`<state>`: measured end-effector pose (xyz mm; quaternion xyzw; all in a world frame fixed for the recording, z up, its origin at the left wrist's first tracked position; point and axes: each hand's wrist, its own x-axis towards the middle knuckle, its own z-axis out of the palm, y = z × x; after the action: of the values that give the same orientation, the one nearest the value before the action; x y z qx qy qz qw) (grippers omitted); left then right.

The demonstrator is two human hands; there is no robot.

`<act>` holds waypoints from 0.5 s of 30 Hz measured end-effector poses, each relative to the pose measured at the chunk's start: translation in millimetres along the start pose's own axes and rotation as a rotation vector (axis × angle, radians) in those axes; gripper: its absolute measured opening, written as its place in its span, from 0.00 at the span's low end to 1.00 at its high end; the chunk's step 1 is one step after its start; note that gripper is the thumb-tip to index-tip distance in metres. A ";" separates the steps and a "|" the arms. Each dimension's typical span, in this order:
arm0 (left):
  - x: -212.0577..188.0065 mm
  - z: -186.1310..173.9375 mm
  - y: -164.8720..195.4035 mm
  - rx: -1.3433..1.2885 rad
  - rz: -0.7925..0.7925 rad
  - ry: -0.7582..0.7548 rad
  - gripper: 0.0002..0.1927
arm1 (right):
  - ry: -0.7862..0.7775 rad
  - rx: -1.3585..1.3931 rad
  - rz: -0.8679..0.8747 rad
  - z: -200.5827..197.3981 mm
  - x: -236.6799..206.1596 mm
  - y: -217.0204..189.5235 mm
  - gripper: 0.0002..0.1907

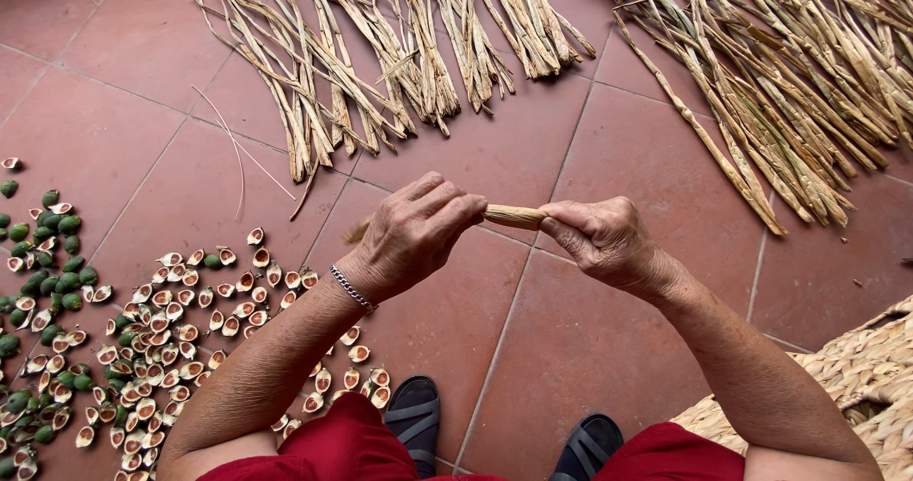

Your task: The person sits on the floor among piles of dried plant stalks, peeling the outer skin off individual stalks by hand and dropping the peeled strips aside. They gather peeled stalks into a bundle, then pick up a woven basket and wipe its surface with a blue cloth.

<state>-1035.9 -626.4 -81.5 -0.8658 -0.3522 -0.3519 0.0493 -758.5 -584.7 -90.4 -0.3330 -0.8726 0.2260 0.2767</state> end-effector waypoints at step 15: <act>-5.8 18.0 11.1 -1.471 -0.892 -0.123 0.11 | 0.262 -0.496 -0.395 0.9 0.5 -8.4 0.12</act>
<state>-1021.3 -632.1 -96.9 -0.4759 -0.3440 -0.4294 -0.6862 -763.2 -590.1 -86.1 -0.2408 -0.9057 -0.0957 0.3356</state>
